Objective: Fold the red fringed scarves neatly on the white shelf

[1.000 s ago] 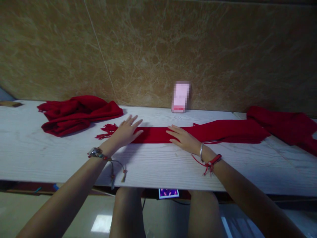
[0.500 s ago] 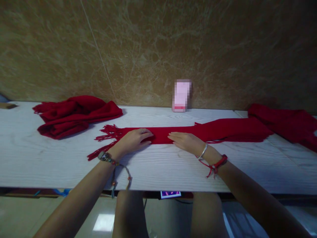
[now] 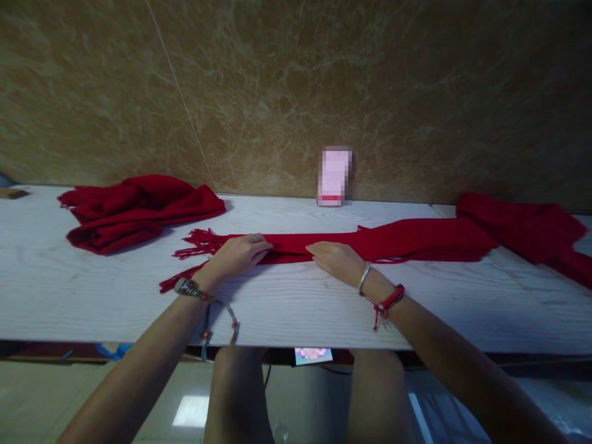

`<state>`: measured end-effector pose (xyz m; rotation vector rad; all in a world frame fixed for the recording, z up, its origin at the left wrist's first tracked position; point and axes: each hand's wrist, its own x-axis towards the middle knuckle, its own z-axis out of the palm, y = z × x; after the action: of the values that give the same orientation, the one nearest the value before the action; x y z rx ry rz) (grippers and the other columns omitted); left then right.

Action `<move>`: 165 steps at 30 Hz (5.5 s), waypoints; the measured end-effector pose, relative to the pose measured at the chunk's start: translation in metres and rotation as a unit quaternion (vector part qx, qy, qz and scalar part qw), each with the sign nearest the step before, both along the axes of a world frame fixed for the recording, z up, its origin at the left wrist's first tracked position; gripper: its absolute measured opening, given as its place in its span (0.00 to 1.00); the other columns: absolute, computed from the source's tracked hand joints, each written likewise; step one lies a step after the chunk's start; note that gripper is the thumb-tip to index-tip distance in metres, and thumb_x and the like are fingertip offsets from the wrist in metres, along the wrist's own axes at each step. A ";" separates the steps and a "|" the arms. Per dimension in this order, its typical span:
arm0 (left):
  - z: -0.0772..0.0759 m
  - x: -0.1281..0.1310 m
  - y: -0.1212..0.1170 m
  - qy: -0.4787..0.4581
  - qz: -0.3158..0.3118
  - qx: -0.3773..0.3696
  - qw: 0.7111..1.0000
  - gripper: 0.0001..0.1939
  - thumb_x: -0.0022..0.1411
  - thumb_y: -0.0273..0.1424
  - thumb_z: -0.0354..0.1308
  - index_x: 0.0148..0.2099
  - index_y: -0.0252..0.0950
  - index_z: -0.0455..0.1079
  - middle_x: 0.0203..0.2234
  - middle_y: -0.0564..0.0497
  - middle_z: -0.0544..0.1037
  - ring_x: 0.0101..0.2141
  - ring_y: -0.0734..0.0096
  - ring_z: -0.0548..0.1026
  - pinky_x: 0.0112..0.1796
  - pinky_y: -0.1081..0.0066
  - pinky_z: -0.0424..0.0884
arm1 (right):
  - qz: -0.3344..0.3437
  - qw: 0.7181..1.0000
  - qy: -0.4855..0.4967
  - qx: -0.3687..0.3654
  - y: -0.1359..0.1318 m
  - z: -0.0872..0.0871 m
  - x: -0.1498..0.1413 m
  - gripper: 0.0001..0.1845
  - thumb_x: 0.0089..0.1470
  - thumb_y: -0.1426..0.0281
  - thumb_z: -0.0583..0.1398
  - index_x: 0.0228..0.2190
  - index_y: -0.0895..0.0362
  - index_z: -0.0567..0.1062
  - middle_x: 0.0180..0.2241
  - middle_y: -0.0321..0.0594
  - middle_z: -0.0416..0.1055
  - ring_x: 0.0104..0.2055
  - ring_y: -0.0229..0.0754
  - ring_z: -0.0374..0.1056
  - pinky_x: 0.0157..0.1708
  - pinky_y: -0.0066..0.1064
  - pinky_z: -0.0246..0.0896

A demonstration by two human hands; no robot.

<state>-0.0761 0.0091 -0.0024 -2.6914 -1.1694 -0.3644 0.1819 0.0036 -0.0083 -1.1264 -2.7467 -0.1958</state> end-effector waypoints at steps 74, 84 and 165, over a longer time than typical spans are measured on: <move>0.001 0.152 0.026 0.012 -0.098 -0.086 0.991 0.16 0.63 0.34 0.51 0.49 0.34 0.71 0.42 0.43 0.76 0.40 0.65 0.73 0.38 0.69 0.70 | -0.035 0.992 -0.110 0.040 0.009 0.019 0.138 0.14 0.55 0.73 0.55 0.39 0.57 0.78 0.39 0.44 0.77 0.43 0.42 0.71 0.42 0.32 0.67; 0.002 0.143 0.020 0.053 -0.134 -0.052 0.988 0.14 0.62 0.29 0.50 0.49 0.36 0.70 0.43 0.45 0.75 0.40 0.66 0.73 0.38 0.69 0.70 | -0.064 0.994 -0.069 0.057 -0.001 0.010 0.138 0.18 0.52 0.80 0.52 0.40 0.58 0.77 0.39 0.45 0.77 0.43 0.43 0.70 0.44 0.34 0.66; -0.005 0.143 0.000 0.059 0.104 -0.231 0.966 0.32 0.64 0.53 0.32 0.67 0.50 0.39 0.66 0.46 0.38 0.63 0.42 0.37 0.54 0.35 0.42 | -0.367 0.927 -0.031 0.067 -0.011 0.010 0.138 0.25 0.59 0.63 0.48 0.56 0.55 0.63 0.62 0.48 0.53 0.63 0.59 0.48 0.54 0.63 0.46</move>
<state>0.0673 0.0087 -0.0070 -2.8671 -1.6513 0.1187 0.3195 -0.0073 0.0018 -2.0714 -2.1720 -0.5016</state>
